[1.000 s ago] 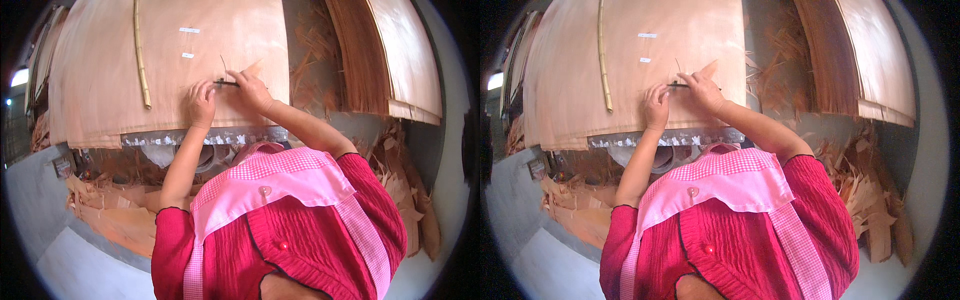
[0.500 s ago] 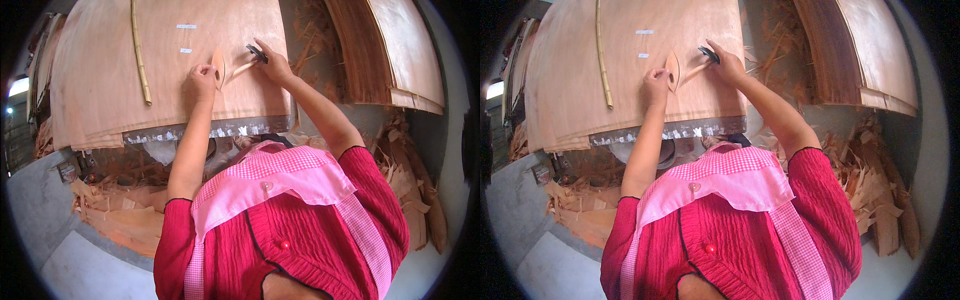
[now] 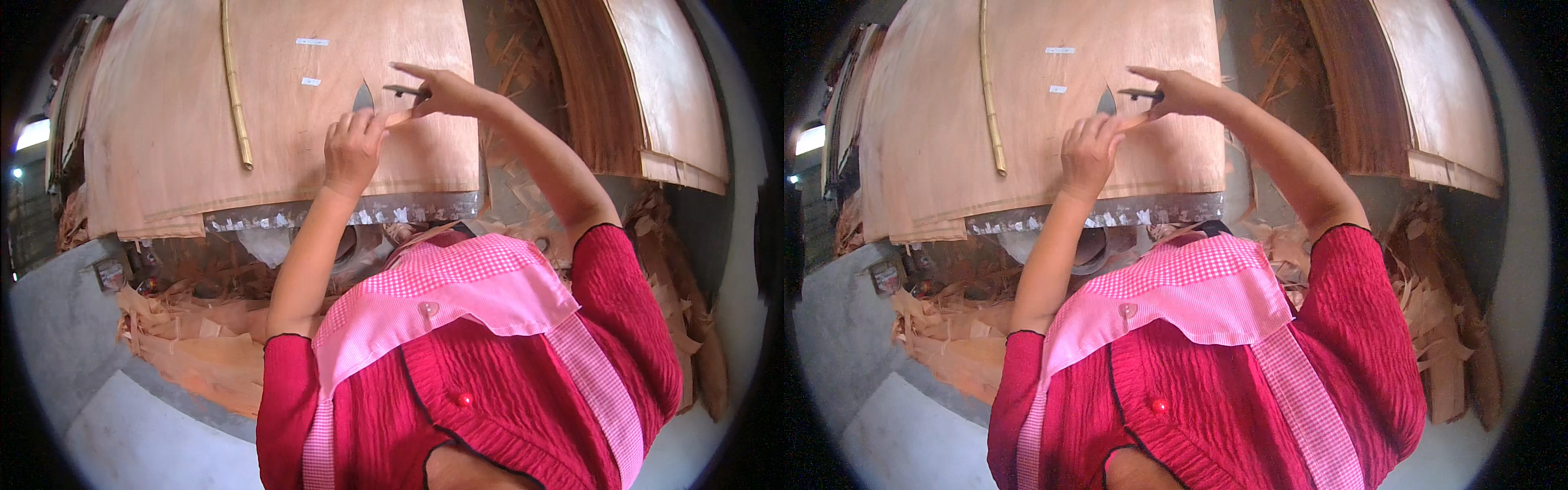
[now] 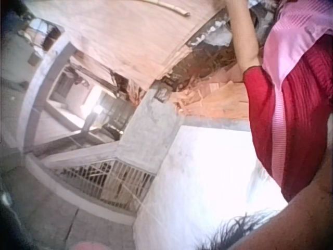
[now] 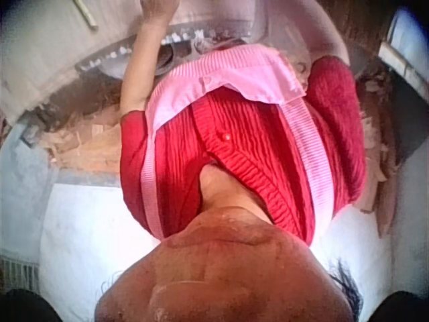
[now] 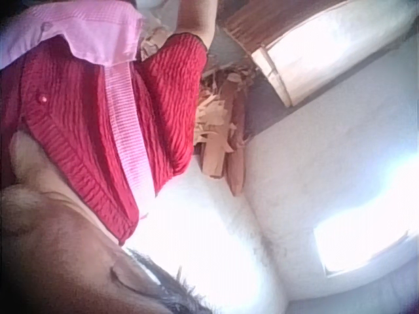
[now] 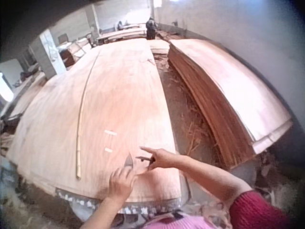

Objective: The person uses a utility knife to cut shapes out of thin wood veneer sheets, removing the cut-outs and measuring sections with a ruler.

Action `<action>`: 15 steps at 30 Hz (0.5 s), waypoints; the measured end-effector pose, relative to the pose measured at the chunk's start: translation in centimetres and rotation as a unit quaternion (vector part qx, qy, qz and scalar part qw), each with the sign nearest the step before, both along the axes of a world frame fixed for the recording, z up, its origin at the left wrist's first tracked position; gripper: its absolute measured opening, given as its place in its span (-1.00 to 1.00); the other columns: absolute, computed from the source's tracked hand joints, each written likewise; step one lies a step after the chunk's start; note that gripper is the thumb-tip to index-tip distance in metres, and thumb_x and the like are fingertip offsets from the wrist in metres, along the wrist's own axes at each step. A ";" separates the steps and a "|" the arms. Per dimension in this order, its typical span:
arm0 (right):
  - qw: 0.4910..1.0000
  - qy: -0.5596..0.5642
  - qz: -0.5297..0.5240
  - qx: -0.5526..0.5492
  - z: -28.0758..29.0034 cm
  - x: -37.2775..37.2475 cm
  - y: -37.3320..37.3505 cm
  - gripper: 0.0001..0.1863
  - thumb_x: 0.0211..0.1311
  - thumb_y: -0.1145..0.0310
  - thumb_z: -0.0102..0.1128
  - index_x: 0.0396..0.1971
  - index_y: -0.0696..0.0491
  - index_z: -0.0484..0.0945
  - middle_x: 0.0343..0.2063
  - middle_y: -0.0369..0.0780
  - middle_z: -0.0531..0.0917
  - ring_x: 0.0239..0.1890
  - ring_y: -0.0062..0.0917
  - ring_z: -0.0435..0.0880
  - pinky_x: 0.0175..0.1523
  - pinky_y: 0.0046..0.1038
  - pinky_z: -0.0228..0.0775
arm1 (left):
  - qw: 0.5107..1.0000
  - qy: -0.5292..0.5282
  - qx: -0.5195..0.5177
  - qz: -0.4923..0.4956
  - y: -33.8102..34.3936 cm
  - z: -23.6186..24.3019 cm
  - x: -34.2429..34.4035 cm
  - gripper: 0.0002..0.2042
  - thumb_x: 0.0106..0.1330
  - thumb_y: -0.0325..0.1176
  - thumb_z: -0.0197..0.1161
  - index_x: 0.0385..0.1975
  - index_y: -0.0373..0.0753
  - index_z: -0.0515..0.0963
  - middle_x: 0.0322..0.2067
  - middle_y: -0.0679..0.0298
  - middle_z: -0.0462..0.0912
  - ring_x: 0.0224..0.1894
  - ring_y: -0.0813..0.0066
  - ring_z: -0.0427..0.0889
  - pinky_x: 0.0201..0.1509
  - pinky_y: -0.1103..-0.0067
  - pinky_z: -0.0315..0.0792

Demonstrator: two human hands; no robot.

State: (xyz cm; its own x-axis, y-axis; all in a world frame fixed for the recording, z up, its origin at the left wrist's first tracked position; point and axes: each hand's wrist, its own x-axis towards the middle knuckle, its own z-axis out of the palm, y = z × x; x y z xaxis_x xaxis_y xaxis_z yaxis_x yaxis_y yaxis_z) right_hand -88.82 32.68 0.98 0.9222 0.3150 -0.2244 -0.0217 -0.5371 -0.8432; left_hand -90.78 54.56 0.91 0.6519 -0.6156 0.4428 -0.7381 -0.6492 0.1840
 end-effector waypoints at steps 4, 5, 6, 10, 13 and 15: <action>0.976 -0.094 -0.193 0.042 -1.6 0.8 0.9 -0.18 -0.03 0.46 0.28 0.25 -0.12 0.06 -0.38 -0.21 0.64 -0.48 -0.59 0.55 -0.33 -0.46 0.40 | 0.896 0.336 -0.190 0.218 0.6 -4.2 2.0 -0.82 0.12 -0.42 0.17 -0.27 -0.26 0.47 -0.53 0.22 0.57 -0.55 0.46 0.57 -0.54 0.58 0.40; 0.950 -0.117 -0.284 0.052 -1.8 1.0 1.0 -0.20 -0.02 0.46 0.27 0.25 -0.10 0.07 -0.38 -0.23 0.64 -0.49 -0.59 0.55 -0.34 -0.45 0.41 | 0.825 0.433 -0.266 0.246 0.7 -4.7 2.0 -0.84 0.13 -0.42 0.17 -0.30 -0.29 0.46 -0.52 0.20 0.57 -0.55 0.47 0.57 -0.54 0.60 0.41; 0.940 -0.078 -0.328 0.059 -1.9 1.2 1.1 -0.20 -0.05 0.44 0.27 0.23 -0.06 0.09 -0.38 -0.24 0.65 -0.50 -0.58 0.56 -0.36 -0.45 0.41 | 0.737 0.521 -0.337 0.269 1.0 -5.0 1.8 -0.85 0.14 -0.42 0.16 -0.33 -0.32 0.45 -0.51 0.18 0.58 -0.55 0.49 0.58 -0.55 0.62 0.42; 0.944 -0.070 -0.323 -0.017 -6.7 2.3 4.2 -0.17 -0.15 0.39 0.31 0.21 -0.05 0.13 -0.46 -0.17 0.63 -0.47 -0.45 0.59 -0.31 -0.45 0.41 | 0.583 0.629 -0.429 0.285 0.3 -5.1 0.9 -0.85 0.16 -0.44 0.15 -0.35 -0.38 0.40 -0.50 0.13 0.57 -0.53 0.41 0.59 -0.52 0.63 0.47; 0.953 -0.051 -0.292 -0.068 -4.9 2.6 7.5 -0.14 -0.14 0.31 0.31 0.22 -0.05 0.08 -0.42 -0.11 0.61 -0.31 -0.27 0.60 -0.24 -0.34 0.40 | 0.576 0.632 -0.433 0.286 0.3 -5.6 0.6 -0.83 0.18 -0.41 0.14 -0.32 -0.37 0.38 -0.49 0.11 0.56 -0.52 0.37 0.60 -0.50 0.60 0.48; 0.950 -0.084 -0.279 -0.115 -5.8 2.8 8.5 -0.14 -0.15 0.29 0.31 0.22 -0.05 0.07 -0.35 -0.10 0.60 -0.25 -0.25 0.58 -0.20 -0.33 0.39 | 0.580 0.636 -0.423 0.282 0.5 -6.0 0.6 -0.82 0.20 -0.38 0.12 -0.32 -0.36 0.38 -0.48 0.10 0.56 -0.54 0.37 0.60 -0.50 0.59 0.48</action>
State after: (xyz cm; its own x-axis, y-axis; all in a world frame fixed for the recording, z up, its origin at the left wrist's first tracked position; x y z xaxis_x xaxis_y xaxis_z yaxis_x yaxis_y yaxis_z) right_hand -85.98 41.14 -4.87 0.9599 -0.2733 -0.0626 -0.2328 -0.6525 -0.7212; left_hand -90.16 55.03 -5.10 0.7744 -0.0587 -0.6299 0.6310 -0.0004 0.7758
